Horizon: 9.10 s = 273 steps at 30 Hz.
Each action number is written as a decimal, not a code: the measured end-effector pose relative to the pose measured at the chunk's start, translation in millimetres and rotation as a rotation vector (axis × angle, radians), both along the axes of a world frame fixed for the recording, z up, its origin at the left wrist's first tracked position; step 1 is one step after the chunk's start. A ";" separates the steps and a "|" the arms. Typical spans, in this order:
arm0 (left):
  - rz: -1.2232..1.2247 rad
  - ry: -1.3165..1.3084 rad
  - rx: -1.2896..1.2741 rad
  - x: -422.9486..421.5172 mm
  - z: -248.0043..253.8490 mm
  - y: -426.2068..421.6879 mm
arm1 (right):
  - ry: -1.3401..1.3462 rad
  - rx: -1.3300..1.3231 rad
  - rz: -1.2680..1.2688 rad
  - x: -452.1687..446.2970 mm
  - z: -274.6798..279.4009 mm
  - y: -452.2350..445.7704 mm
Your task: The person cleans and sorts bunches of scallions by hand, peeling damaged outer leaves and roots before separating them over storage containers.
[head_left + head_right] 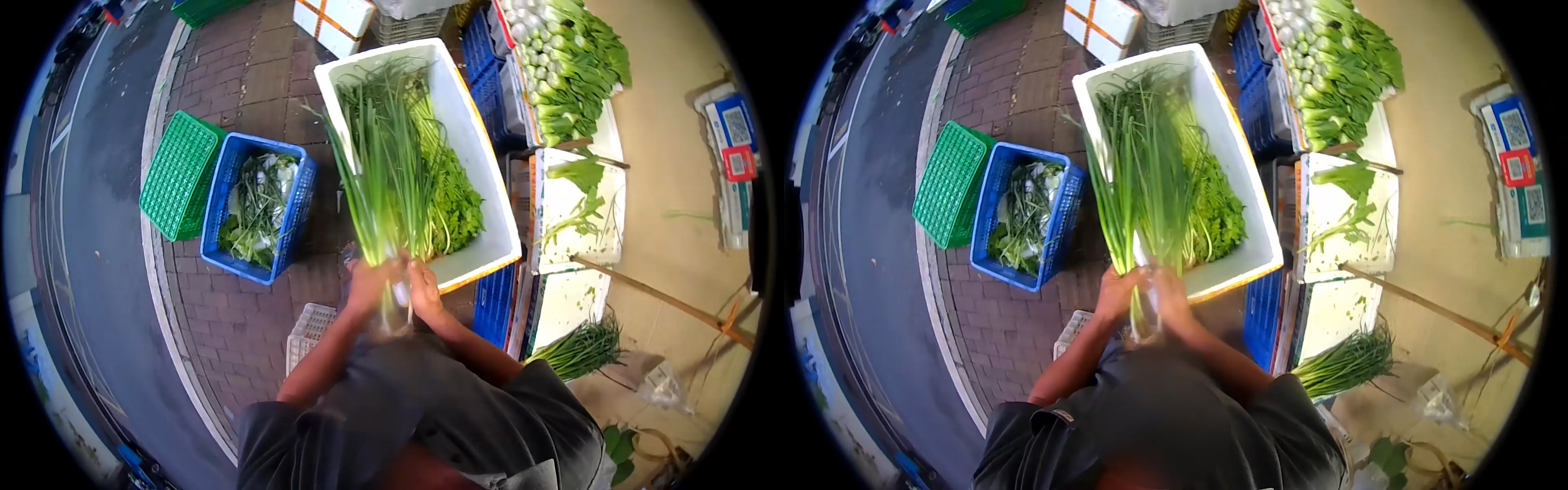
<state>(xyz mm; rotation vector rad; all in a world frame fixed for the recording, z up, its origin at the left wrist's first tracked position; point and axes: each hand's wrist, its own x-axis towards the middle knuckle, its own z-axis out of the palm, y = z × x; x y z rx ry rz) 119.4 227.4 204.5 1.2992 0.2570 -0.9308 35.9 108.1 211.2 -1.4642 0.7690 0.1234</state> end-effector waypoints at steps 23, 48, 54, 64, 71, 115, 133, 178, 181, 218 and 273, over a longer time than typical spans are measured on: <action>0.086 0.175 -0.098 7.7 -42.7 35.6 | 0.081 0.152 -0.138 63.3 -20.6 25.2; 0.230 0.409 -0.251 12.2 -18.7 11.3 | -0.367 -0.245 0.103 -0.7 20.5 3.1; 0.352 0.480 -0.220 15.7 -9.0 5.5 | -0.354 0.004 0.023 -12.7 78.9 2.6; 0.466 0.498 -0.179 16.0 -23.2 4.5 | -0.526 0.326 -0.081 -39.1 159.4 -53.8; 0.390 0.429 -0.205 13.2 -56.3 15.7 | -0.531 0.357 -0.337 -32.4 195.7 -92.8; -0.095 0.136 0.145 22.6 -16.2 152.7 | 0.023 -0.025 0.002 132.3 -21.8 -80.5; 0.057 0.247 -0.025 -2.9 -12.3 176.5 | -0.197 -0.274 -0.129 182.2 -43.3 5.1; 0.439 -0.287 0.076 87.2 114.4 217.8 | -0.203 0.352 0.676 214.9 31.8 90.6; 0.076 -0.332 0.076 96.1 122.2 148.0 | -0.340 0.519 0.641 193.2 59.1 71.0; -1.024 -0.128 0.220 -74.2 -26.1 -203.7 | -0.599 -0.255 -1.690 -569.9 170.4 -188.5; -0.362 -0.071 0.183 24.5 -21.7 -91.7 | -0.058 0.375 -0.481 28.7 -61.0 -117.6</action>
